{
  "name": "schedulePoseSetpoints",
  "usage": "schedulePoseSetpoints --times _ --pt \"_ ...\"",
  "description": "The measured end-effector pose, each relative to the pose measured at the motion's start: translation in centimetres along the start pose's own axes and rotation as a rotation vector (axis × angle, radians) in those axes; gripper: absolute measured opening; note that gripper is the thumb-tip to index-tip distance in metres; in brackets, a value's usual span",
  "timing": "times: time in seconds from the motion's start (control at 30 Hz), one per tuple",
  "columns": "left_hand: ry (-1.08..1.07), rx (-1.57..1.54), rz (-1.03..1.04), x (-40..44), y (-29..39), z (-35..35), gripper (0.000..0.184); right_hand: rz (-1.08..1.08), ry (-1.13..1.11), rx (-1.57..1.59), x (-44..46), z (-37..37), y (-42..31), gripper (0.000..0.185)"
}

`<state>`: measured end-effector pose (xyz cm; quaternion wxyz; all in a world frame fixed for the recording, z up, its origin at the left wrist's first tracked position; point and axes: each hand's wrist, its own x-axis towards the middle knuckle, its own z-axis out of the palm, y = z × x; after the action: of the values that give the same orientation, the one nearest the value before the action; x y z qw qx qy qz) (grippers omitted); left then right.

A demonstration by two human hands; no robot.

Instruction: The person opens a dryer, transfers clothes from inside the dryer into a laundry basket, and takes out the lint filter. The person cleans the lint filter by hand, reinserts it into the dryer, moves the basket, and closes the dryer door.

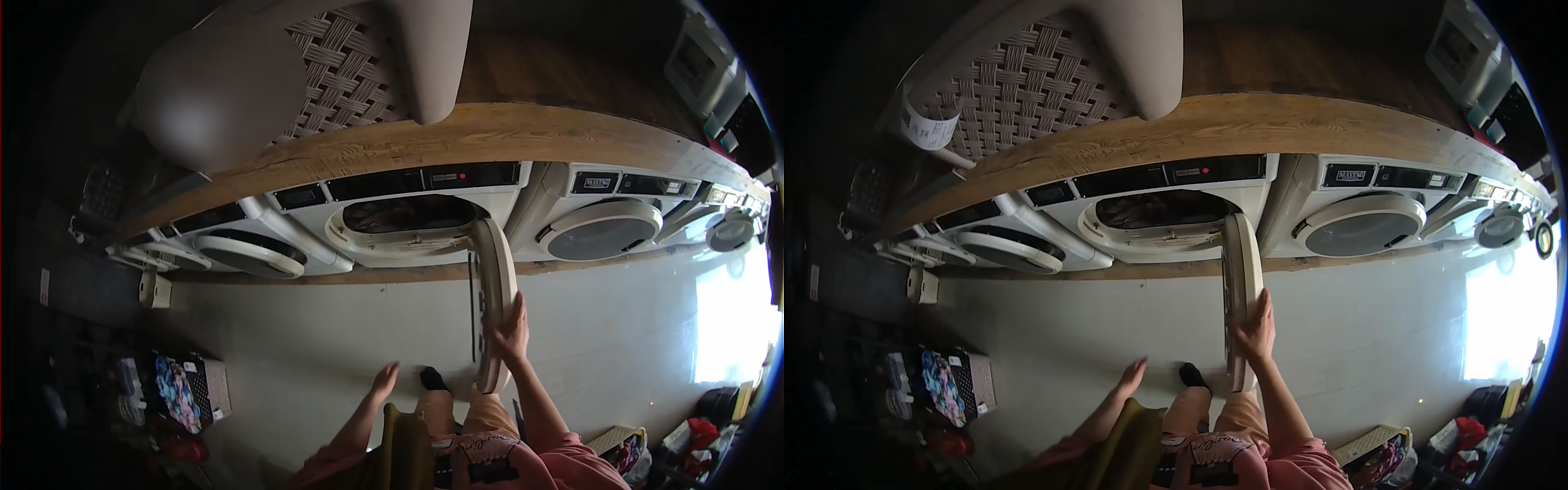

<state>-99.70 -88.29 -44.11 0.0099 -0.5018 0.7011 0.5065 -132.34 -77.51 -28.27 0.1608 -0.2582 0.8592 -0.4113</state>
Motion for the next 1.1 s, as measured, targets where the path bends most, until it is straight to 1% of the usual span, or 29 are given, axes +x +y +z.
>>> schedulePoseSetpoints --times 0.03,0.07,0.1,0.13,0.17,0.2,0.23,0.27,0.3,0.33,0.37,0.4,0.43,0.47,0.53,0.57,0.6,0.63,0.7,0.77,0.8,0.83,0.87,0.9,0.93,0.97,1.0,1.03,1.1 --pt "0.008 -0.129 0.036 2.4 4.5 0.9 0.052 0.007 -0.041 -0.007 0.4 -1.2 0.3 0.094" --pt "-0.016 -0.265 0.008 4.7 8.3 2.7 0.055 0.015 -0.077 -0.015 0.8 -2.4 0.6 0.094" --pt "-0.068 -0.406 0.041 6.5 11.7 5.0 0.060 0.008 -0.081 -0.022 1.2 -3.4 0.7 0.094" --pt "-0.166 -0.655 -0.030 8.0 15.8 7.3 0.064 0.034 -0.109 -0.035 1.6 -4.2 0.8 0.093" --pt "-0.155 -0.754 -0.065 8.1 20.5 9.8 0.067 0.063 -0.139 -0.047 1.9 -5.0 1.0 0.092" --pt "-0.219 -0.859 -0.213 7.3 25.4 11.2 0.068 0.047 -0.113 -0.082 2.2 -5.6 1.1 0.087" --pt "-0.333 -0.886 -0.127 6.8 28.4 12.5 0.070 0.043 -0.115 -0.088 2.5 -6.1 1.5 0.087" --pt "-0.218 -1.066 0.054 7.8 28.8 17.0 0.071 0.037 -0.128 -0.070 2.8 -6.6 2.1 0.085" --pt "-0.324 -1.288 -0.038 8.0 29.5 18.0 0.073 0.033 -0.140 -0.052 3.3 -7.2 2.8 0.084" --pt "-0.442 -1.289 0.023 8.1 29.7 18.2 0.073 -0.017 -0.092 -0.079 3.7 -7.7 3.5 0.080" --pt "-0.555 -1.284 0.082 8.2 29.6 18.3 0.073 -0.013 -0.098 -0.078 4.0 -8.4 4.1 0.080" --pt "-0.550 -1.279 0.079 9.2 29.1 19.7 0.073 -0.053 -0.108 -0.103 4.7 -9.2 4.7 0.077" --pt "-0.453 -1.228 0.017 10.6 28.2 21.7 0.065 -0.093 -0.120 -0.127 5.4 -9.9 5.3 0.075" --pt "-0.356 -1.175 -0.047 11.1 27.6 22.7 0.058 -0.138 -0.085 -0.181 6.1 -10.4 5.9 0.070" --pt "-0.448 -0.789 -0.180 9.0 30.5 18.9 0.053 -0.172 -0.080 -0.205 7.5 -11.7 7.5 0.067" --pt "-0.540 -0.708 -0.322 9.1 31.3 17.6 0.051 -0.178 -0.083 -0.230 8.2 -12.5 7.8 0.065" --pt "-0.723 -0.609 -0.283 13.4 27.2 19.3 0.052 -0.172 -0.114 -0.246 8.9 -13.7 7.2 0.062" --pt "-0.532 -0.393 -0.238 12.0 30.5 16.9 0.049 -0.175 -0.168 -0.291 9.8 -14.6 7.3 0.061" --pt "-0.209 -0.404 0.206 11.6 32.2 12.0 0.047 -0.226 -0.183 -0.346 11.4 -15.5 8.4 0.061" --pt "0.074 -0.646 0.252 9.7 34.8 4.5 0.059 -0.263 -0.203 -0.378 12.3 -16.5 8.6 0.061" --pt "0.255 -0.635 0.320 10.6 34.2 0.4 0.061 -0.258 -0.174 -0.379 12.5 -16.7 8.7 0.062" --pt "0.481 -0.572 0.412 11.5 33.8 -4.6 0.067 -0.238 -0.194 -0.403 12.8 -17.1 8.8 0.063" --pt "0.641 -0.611 0.412 10.9 33.4 -10.8 0.052 -0.227 -0.191 -0.392 13.0 -17.1 9.4 0.064" --pt "0.885 -0.734 0.506 9.4 35.1 -15.4 0.071 -0.205 -0.202 -0.391 12.9 -17.3 9.0 0.065" --pt "1.030 -0.797 0.619 5.5 38.3 -20.7 0.070 -0.201 -0.174 -0.383 12.5 -17.3 8.6 0.064" --pt "1.149 -0.883 0.789 2.5 41.2 -25.1 0.074 -0.251 -0.114 -0.349 12.0 -17.0 8.4 0.061" --pt "1.273 -0.802 0.727 0.1 42.9 -29.1 0.080 -0.316 -0.062 -0.342 11.7 -16.6 8.8 0.058" --pt "1.344 -0.908 0.814 -1.9 45.7 -31.8 0.090 -0.335 -0.058 -0.343 11.6 -16.4 9.2 0.058" --pt "1.415 -1.025 0.811 -2.8 49.0 -38.1 0.099 -0.226 -0.038 -0.411 11.4 -16.1 9.1 0.061"
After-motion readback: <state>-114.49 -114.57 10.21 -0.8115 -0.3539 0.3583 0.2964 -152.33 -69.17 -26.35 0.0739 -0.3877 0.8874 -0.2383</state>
